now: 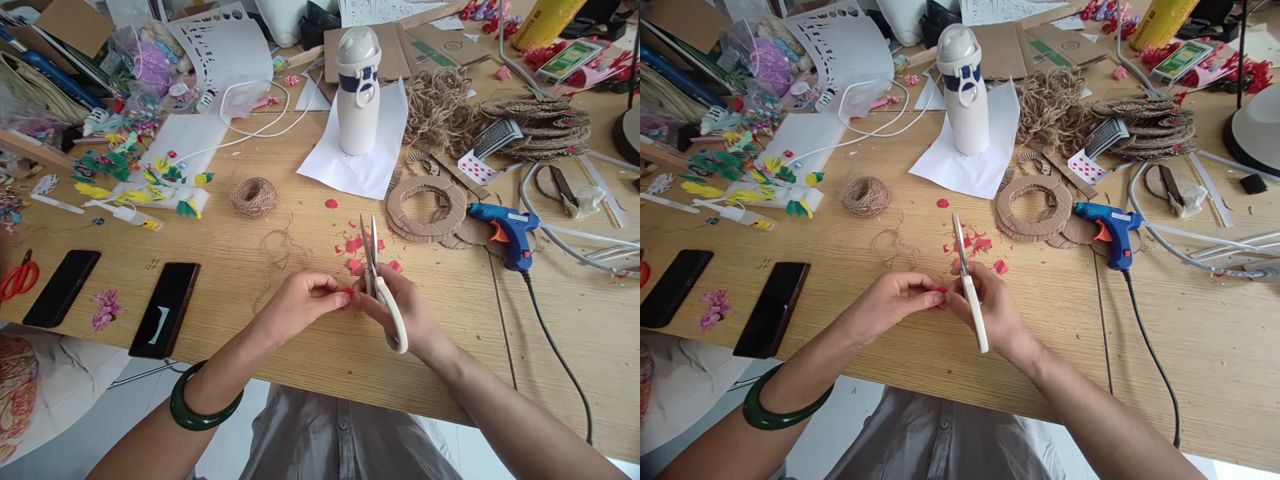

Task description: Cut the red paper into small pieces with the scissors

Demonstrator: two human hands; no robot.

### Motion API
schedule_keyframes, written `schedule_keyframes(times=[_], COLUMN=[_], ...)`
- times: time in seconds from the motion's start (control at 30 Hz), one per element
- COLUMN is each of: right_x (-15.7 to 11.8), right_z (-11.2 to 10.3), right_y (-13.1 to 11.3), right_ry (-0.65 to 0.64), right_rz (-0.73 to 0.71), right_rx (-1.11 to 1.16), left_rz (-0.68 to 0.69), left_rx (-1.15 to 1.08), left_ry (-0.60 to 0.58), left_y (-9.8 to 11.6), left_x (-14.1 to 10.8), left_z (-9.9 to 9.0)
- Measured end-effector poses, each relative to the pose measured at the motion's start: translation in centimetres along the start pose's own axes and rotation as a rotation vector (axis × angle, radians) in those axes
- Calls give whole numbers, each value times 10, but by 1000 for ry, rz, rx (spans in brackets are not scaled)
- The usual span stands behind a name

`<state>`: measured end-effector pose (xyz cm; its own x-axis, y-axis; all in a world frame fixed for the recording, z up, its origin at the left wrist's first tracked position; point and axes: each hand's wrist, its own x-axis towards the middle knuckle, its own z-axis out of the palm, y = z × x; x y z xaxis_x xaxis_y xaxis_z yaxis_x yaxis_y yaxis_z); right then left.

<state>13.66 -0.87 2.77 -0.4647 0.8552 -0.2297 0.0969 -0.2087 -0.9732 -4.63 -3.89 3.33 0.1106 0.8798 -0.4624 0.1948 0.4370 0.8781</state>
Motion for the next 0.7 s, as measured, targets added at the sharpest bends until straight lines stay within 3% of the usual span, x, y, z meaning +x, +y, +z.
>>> schedule_keyframes(times=[0.27, 0.5, 0.7], right_x=[0, 0, 1], right_z=[2, 1, 1], right_y=[8, 3, 5], right_ry=[14, 170, 166], right_rz=[-32, 38, 42], right_rx=[120, 203, 164], left_rz=[-20, 31, 78], left_rx=[3, -362, -345], left_ry=[-95, 121, 232], left_y=[4, -3, -8], left_x=[-2, -7, -5], left_z=[2, 23, 40])
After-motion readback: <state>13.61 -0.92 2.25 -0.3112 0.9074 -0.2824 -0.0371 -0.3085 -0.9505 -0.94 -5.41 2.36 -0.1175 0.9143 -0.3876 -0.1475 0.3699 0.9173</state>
